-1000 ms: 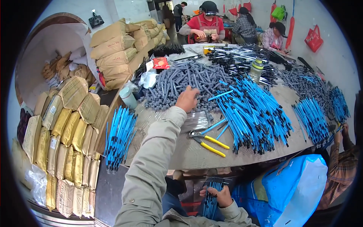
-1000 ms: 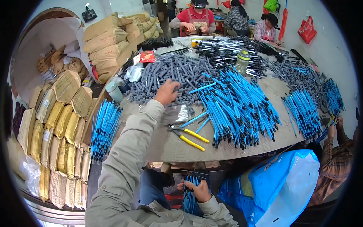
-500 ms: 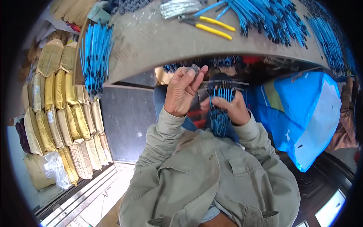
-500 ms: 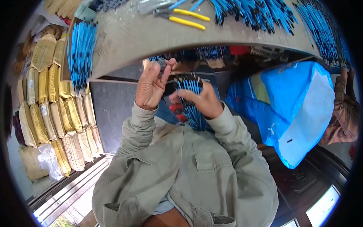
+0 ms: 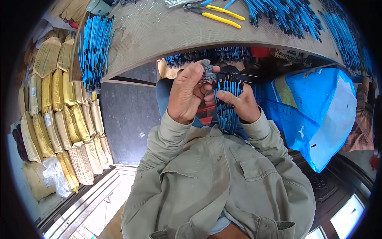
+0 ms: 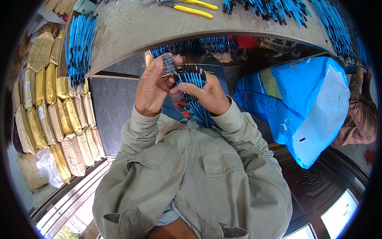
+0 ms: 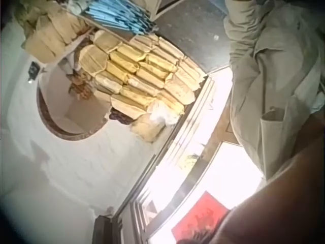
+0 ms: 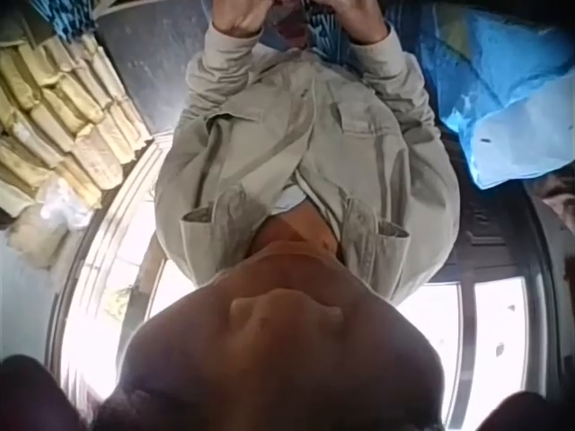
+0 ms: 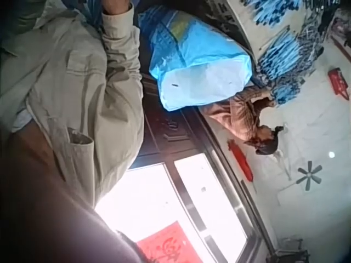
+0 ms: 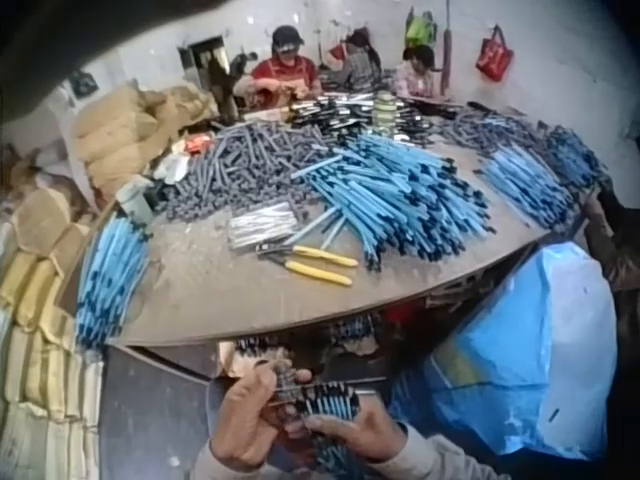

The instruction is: The person assembles small blue brush parts into grey plastic housings by hand, creating finished assemblies at a factory workbench.

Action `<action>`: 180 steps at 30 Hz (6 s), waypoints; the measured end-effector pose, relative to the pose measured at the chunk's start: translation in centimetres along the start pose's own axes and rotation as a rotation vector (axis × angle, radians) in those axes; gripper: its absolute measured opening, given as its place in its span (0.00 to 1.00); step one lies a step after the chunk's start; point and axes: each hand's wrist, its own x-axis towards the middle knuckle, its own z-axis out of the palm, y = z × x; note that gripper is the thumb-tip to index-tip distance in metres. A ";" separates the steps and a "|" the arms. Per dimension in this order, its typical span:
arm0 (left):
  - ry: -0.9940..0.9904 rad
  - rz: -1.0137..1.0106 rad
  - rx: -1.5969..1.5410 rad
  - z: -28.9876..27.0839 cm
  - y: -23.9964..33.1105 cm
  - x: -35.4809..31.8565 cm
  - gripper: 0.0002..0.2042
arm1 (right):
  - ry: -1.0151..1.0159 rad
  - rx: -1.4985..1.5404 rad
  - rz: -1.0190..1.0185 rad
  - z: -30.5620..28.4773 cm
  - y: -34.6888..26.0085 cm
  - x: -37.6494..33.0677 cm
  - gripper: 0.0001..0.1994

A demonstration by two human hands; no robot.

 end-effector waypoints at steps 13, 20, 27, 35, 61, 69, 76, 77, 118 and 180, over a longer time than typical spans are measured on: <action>0.044 0.105 0.155 0.0 0.1 0.3 0.14 | 0.028 -0.055 -0.009 -0.2 0.4 0.2 0.19; 0.003 0.149 0.160 0.0 -0.1 0.0 0.19 | 0.036 -0.021 0.012 -0.1 0.2 0.2 0.16; 0.005 0.287 0.450 0.8 -0.1 -0.5 0.25 | 0.039 -0.290 -0.126 -0.9 0.9 0.6 0.14; 0.107 0.364 0.551 1.3 -0.6 -0.8 0.22 | 0.079 -0.241 -0.122 -1.0 1.0 0.7 0.14; 0.150 0.420 0.495 1.8 -1.5 -1.1 0.20 | 0.093 -0.233 -0.059 0.1 0.3 -0.1 0.12; 0.208 0.494 0.480 2.0 -1.8 -0.8 0.17 | 0.031 -0.231 -0.084 -0.1 -0.4 0.5 0.14; 0.199 0.218 0.317 1.2 -0.7 -1.3 0.16 | -0.100 -0.218 -0.072 -1.3 0.1 1.5 0.16; 0.198 0.218 0.320 1.2 -0.8 -1.3 0.16 | -0.083 -0.252 -0.130 -1.3 0.3 1.6 0.16; 0.050 0.455 0.540 1.5 -1.1 -2.0 0.16 | 0.000 -0.247 -0.278 -0.6 -0.6 1.3 0.15; -0.226 0.283 0.379 -1.0 0.3 -2.4 0.18 | -0.145 -0.069 -0.207 0.5 -0.2 1.2 0.15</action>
